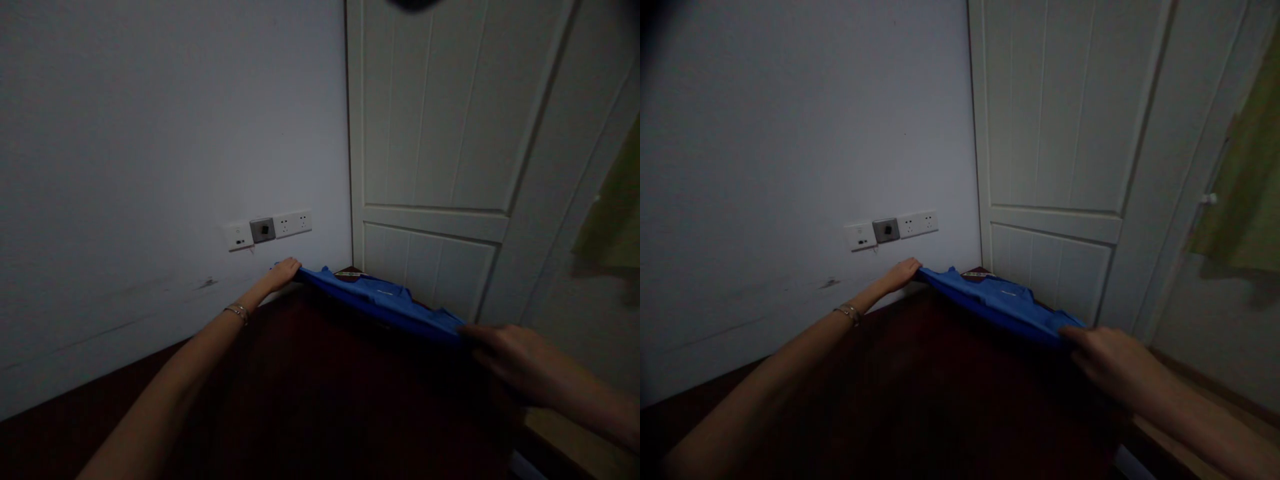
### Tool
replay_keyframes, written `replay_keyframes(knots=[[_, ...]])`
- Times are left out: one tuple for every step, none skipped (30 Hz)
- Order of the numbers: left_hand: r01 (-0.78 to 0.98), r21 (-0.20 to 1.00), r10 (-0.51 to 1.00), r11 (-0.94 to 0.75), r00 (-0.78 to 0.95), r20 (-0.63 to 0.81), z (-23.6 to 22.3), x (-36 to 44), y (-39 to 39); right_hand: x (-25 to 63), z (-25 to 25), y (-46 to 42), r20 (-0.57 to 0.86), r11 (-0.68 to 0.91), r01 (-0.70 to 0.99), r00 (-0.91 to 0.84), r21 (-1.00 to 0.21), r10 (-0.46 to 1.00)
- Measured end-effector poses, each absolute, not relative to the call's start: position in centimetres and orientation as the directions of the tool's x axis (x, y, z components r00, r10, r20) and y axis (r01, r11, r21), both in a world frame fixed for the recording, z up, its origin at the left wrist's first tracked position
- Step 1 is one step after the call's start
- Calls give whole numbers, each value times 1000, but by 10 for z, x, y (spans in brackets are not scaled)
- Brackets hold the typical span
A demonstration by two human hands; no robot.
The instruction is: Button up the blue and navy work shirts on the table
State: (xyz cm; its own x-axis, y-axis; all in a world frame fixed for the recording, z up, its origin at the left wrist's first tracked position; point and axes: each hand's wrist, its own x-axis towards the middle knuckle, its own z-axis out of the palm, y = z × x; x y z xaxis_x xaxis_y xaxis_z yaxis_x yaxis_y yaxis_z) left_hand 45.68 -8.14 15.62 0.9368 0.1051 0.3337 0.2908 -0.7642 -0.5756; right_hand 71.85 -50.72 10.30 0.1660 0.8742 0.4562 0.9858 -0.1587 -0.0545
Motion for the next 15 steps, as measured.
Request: replay_keyframes(knots=[[313,-576,111,-755,927,358,171,446,-80,721,126,-501,421,-160,985,170,-59,891],[328,-578,112,-747,919,378,186,434,-80,722,148,-494,411,-160,986,168,-55,896],[344,-582,110,-737,910,399,200,421,-81,723,169,-487,424,-172,984,175,-45,888],[357,-593,113,-722,906,408,214,409,-84,723,188,-482,442,-168,985,163,-28,882],[373,-604,122,-704,902,415,226,398,-90,723,205,-479,451,-161,986,160,-35,878],[386,-616,128,-687,898,420,239,387,-99,722,221,-480,455,-139,989,150,-58,878],[400,-627,139,-668,895,423,251,377,-110,720,236,-483,434,-115,990,139,-80,890],[419,-635,149,-649,889,434,263,367,-122,716,251,-489,418,-124,986,161,-115,894],[433,-646,153,-628,883,443,277,355,-132,710,266,-494,389,-141,980,185,-139,902],[452,-654,158,-606,875,458,292,338,-138,700,283,-496,375,-167,974,215,-156,902],[476,-658,167,-583,863,477,308,316,-136,685,300,-491,378,-195,970,236,-143,895],[493,-668,179,-558,857,483,325,287,-125,663,319,-477,385,-213,968,249,-134,889],[513,-677,191,-528,849,493,343,251,-103,636,337,-452,388,-223,966,258,-132,885],[519,-687,204,-508,848,489,359,209,-71,603,353,-416,397,-205,969,243,-135,885],[529,-691,218,-493,844,490,372,164,-32,567,367,-372,409,-181,974,223,-140,885]])
